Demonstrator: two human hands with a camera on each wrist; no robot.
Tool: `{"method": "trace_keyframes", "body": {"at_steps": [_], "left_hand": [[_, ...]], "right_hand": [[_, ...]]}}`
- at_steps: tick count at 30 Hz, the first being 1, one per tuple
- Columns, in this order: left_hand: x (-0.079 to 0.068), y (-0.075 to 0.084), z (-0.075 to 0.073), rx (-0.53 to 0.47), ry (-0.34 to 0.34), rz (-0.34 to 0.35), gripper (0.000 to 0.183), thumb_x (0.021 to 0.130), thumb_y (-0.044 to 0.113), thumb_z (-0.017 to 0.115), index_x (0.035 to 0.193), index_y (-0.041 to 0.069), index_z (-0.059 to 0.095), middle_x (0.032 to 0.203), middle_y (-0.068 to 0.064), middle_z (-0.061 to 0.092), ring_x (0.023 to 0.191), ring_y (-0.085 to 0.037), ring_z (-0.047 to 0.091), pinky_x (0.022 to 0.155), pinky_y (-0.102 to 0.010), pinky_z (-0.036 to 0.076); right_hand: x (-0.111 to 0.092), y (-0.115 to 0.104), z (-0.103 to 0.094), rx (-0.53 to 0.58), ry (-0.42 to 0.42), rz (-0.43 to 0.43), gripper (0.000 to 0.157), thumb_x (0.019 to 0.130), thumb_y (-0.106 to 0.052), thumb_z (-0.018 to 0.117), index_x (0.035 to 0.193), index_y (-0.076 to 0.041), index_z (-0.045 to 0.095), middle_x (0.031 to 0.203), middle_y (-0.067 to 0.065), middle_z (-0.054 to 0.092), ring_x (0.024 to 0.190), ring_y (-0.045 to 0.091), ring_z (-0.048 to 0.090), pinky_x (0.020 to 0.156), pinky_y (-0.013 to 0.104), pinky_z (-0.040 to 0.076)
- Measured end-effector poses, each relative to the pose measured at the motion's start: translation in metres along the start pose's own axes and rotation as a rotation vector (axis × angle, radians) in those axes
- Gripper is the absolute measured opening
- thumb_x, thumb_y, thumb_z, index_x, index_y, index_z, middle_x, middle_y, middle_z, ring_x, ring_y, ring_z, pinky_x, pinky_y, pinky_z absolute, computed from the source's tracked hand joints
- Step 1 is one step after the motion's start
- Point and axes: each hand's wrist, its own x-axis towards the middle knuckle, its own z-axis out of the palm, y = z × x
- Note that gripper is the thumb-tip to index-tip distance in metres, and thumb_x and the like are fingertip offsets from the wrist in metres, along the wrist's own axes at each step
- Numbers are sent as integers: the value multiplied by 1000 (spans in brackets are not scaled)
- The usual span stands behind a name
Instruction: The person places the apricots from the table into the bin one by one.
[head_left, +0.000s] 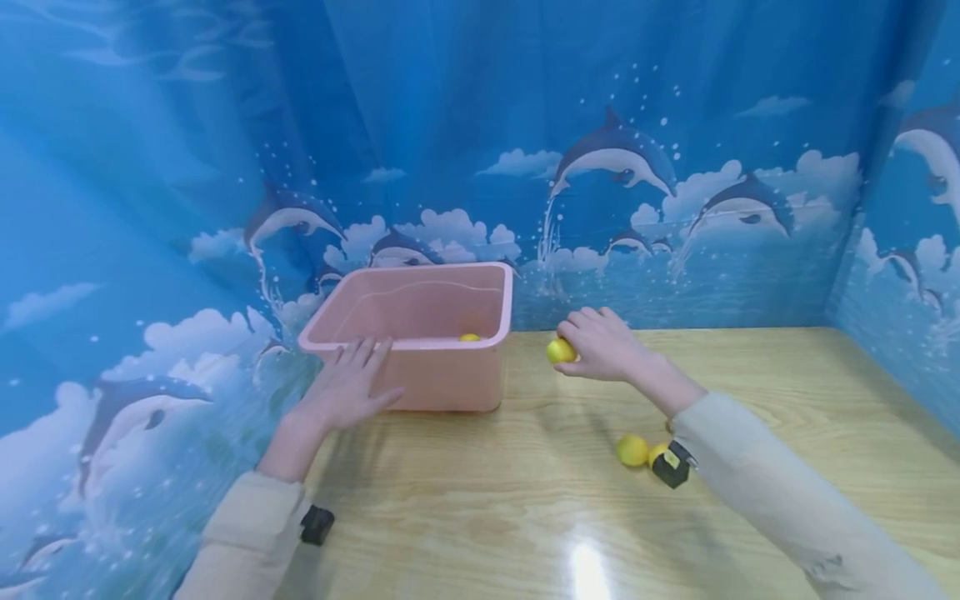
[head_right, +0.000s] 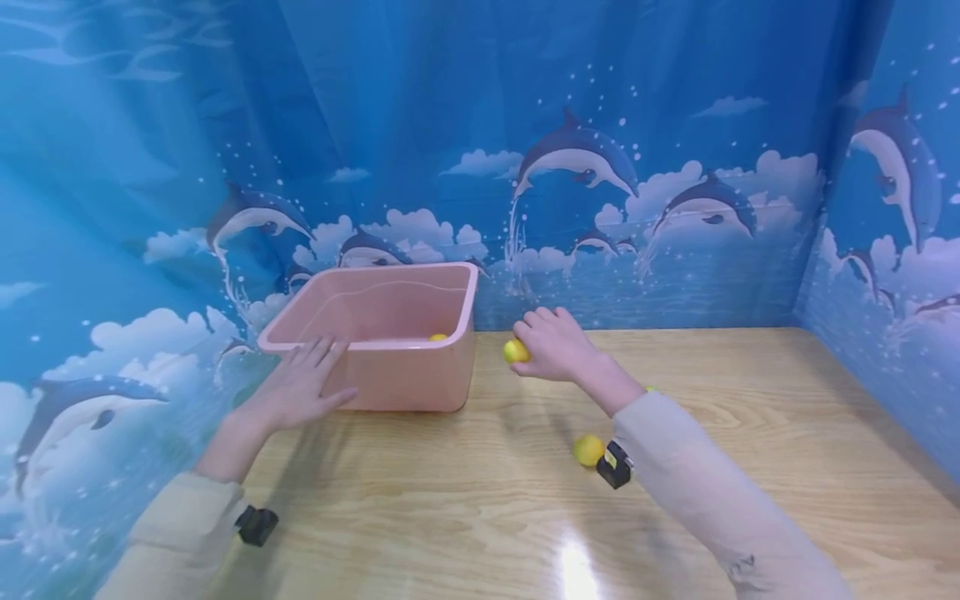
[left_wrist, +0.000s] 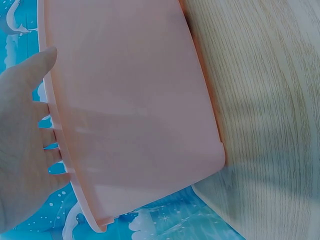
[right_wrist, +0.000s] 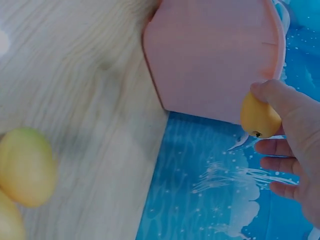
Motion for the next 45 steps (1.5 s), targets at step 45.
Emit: {"method": "trace_keyframes", "body": {"at_steps": [45], "left_hand": [[-1, 1, 0, -13, 11, -8, 83, 92, 58, 40, 149, 6, 11, 152, -20, 10, 139, -38, 8, 109, -55, 9]], "right_hand": [[98, -39, -29, 127, -68, 62, 33, 84, -42, 62, 98, -13, 57, 92, 2, 52, 83, 21, 44, 66, 34, 34]]}}
